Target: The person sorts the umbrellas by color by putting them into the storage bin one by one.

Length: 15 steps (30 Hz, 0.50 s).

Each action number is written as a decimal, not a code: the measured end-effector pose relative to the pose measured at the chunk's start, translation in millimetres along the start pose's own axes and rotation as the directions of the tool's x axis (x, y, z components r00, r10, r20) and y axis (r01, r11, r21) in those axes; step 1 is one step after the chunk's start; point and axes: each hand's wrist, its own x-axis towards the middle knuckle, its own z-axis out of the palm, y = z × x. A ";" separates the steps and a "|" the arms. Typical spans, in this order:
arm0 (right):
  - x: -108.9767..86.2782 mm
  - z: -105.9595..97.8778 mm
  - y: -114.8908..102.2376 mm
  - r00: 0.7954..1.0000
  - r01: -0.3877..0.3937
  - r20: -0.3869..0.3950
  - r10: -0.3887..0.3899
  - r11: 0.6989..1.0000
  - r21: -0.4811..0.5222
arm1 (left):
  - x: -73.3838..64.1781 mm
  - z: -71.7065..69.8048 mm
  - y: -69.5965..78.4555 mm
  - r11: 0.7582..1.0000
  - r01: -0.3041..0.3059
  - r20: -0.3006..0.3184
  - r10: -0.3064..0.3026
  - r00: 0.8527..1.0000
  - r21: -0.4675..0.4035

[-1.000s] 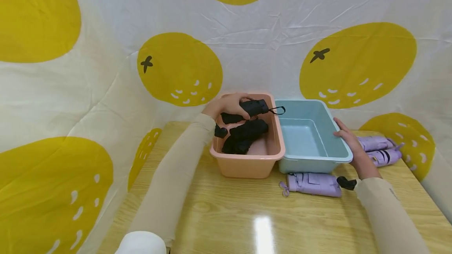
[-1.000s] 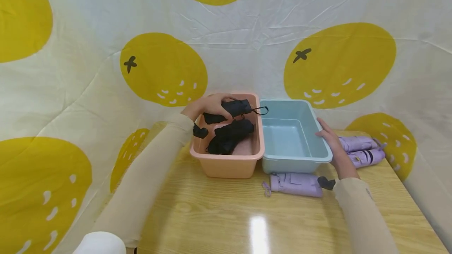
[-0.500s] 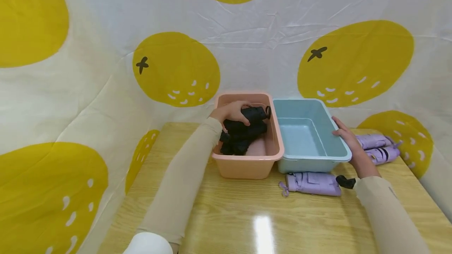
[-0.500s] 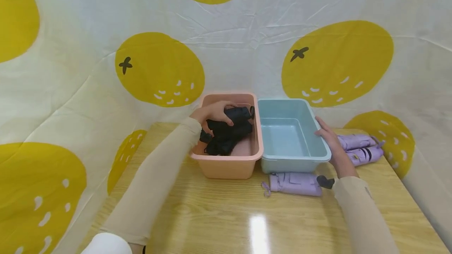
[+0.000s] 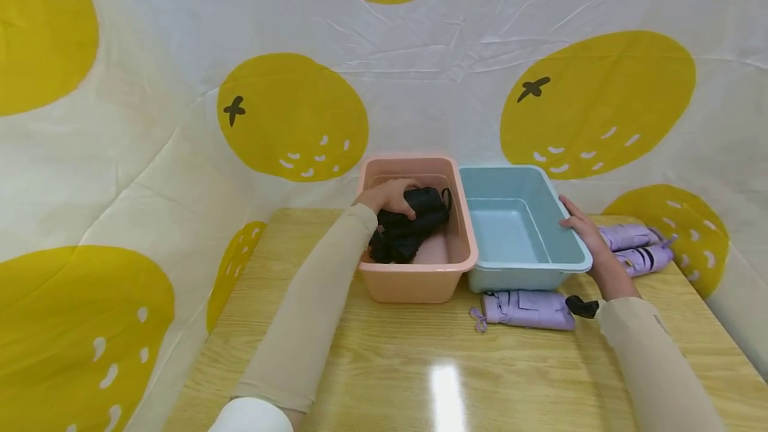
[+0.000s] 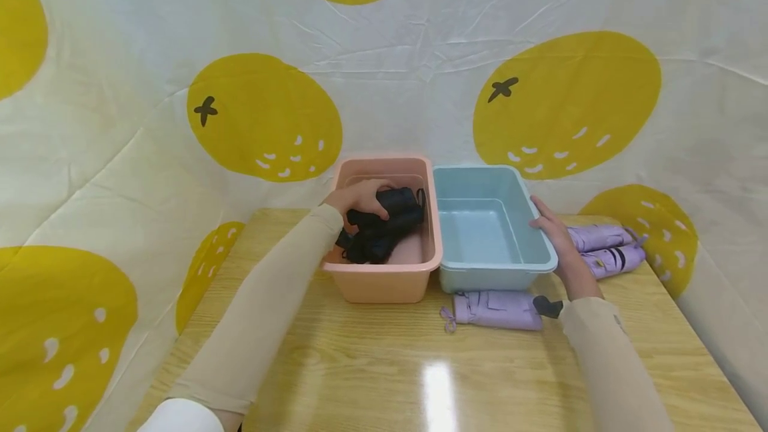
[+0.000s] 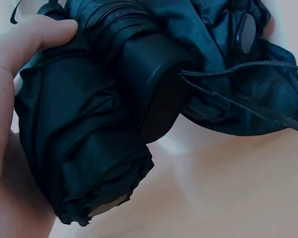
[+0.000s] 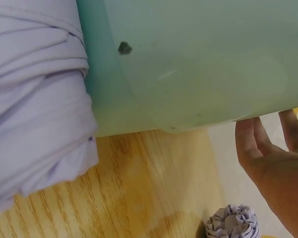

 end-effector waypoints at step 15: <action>3.6 4.4 1.3 1.000 0.007 0.014 -0.007 1.000 0.009 | -19.9 -10.5 5.5 0.995 0.090 -0.023 -0.089 0.996 0.049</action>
